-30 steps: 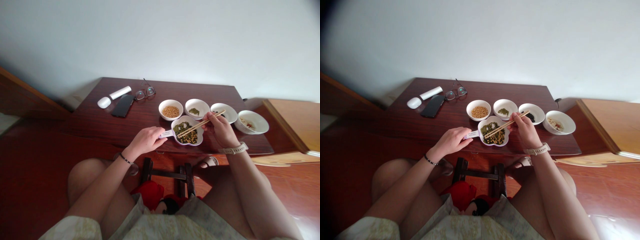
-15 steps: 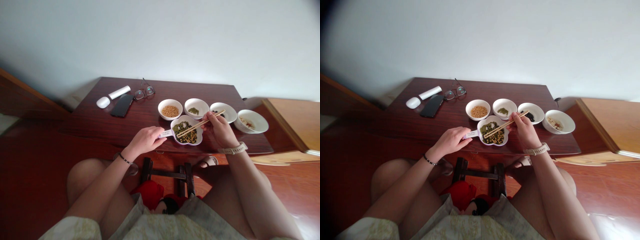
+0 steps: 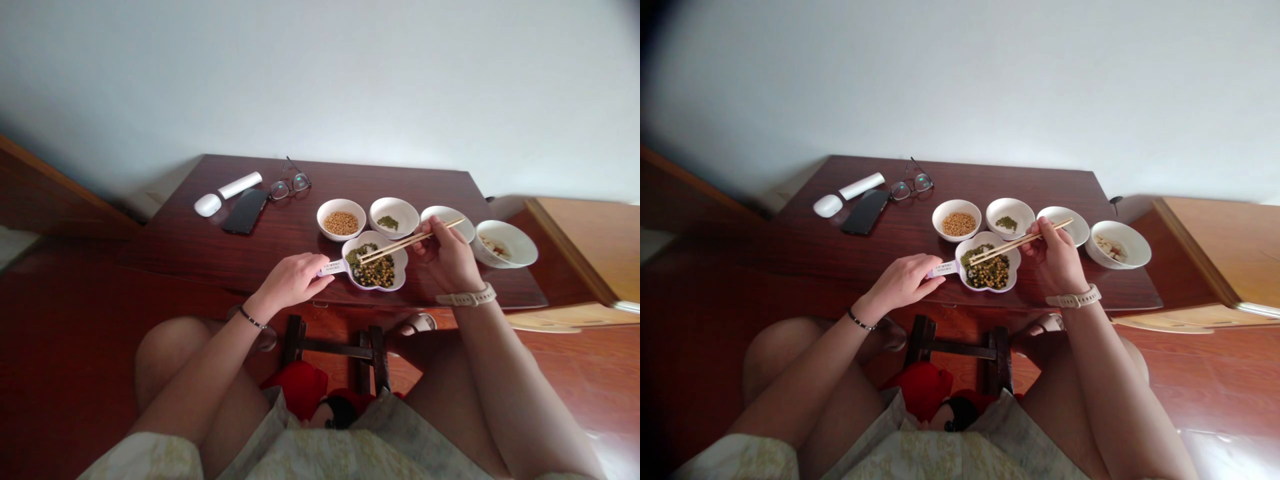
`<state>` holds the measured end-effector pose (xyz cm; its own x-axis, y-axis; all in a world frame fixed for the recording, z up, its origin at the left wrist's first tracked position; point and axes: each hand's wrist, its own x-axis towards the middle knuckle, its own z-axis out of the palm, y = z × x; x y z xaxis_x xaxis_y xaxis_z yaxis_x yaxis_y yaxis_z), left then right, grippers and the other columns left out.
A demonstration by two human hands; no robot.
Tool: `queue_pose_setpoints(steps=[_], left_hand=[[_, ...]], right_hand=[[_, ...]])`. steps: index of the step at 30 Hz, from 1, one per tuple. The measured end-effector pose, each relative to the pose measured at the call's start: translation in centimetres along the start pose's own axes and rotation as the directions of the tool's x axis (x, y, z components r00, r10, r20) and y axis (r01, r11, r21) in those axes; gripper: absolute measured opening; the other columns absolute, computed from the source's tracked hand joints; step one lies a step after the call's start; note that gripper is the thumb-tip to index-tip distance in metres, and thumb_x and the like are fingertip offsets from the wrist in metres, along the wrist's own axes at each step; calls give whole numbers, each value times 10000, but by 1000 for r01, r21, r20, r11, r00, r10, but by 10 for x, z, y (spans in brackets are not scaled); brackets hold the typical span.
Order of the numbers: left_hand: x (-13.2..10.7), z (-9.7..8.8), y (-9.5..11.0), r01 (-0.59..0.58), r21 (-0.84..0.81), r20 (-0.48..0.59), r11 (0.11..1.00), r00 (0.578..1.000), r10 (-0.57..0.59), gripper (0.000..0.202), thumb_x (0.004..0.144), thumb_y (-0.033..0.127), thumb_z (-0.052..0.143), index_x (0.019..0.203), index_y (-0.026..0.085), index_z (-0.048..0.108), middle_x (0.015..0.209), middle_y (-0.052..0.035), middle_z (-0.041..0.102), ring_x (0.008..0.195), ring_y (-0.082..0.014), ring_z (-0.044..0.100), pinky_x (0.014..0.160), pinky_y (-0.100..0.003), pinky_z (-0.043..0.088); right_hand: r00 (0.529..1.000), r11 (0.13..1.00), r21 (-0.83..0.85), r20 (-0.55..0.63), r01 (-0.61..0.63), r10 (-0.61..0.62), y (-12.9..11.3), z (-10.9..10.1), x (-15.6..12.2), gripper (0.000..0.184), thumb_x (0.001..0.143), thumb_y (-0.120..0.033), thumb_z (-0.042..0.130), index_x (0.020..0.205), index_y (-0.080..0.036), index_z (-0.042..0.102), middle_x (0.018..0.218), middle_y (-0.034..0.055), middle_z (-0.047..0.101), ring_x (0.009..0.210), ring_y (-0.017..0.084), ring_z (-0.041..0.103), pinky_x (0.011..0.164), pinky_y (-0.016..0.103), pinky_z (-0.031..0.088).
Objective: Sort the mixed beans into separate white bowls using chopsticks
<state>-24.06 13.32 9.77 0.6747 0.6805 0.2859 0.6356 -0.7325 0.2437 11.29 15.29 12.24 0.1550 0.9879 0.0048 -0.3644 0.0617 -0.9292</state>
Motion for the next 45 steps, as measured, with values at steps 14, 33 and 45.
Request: queue_pose_setpoints(steps=[14, 33, 45], left_hand=[[-1, -2, 0, 11, 0, 12, 1000, 1000, -11, 165, 1155, 371, 611, 1128, 211, 640, 999, -67, 762, 897, -247, 731, 780, -362, 519], [-1, -2, 1, 9, 5, 18, 1000, 1000, -9, 193, 1157, 388, 614, 1098, 207, 636, 986, -64, 757, 907, -246, 729, 781, -362, 508], [0, -3, 2, 6, 2, -1, 1000, 1000, -6, 171, 1146, 371, 630, 1108, 205, 643, 976, -60, 756, 895, -241, 735, 768, -345, 503]], right_hand=[[965, 962, 167, -190, 215, -183, 16, 25, 41, 405, 876, -555, 959, 877, -267, 674, 863, -29, 689, 717, 103, 701, 611, 178, 637], [987, 972, 222, -157, 75, -40, 16, 34, 34, 416, 897, -504, 969, 843, -232, 659, 747, -59, 652, 581, 62, 633, 487, 131, 550], [973, 979, -83, -119, 188, -197, 12, 21, 18, 530, 915, -684, 884, 784, -231, 643, 739, -22, 603, 519, 86, 527, 431, 219, 467]])
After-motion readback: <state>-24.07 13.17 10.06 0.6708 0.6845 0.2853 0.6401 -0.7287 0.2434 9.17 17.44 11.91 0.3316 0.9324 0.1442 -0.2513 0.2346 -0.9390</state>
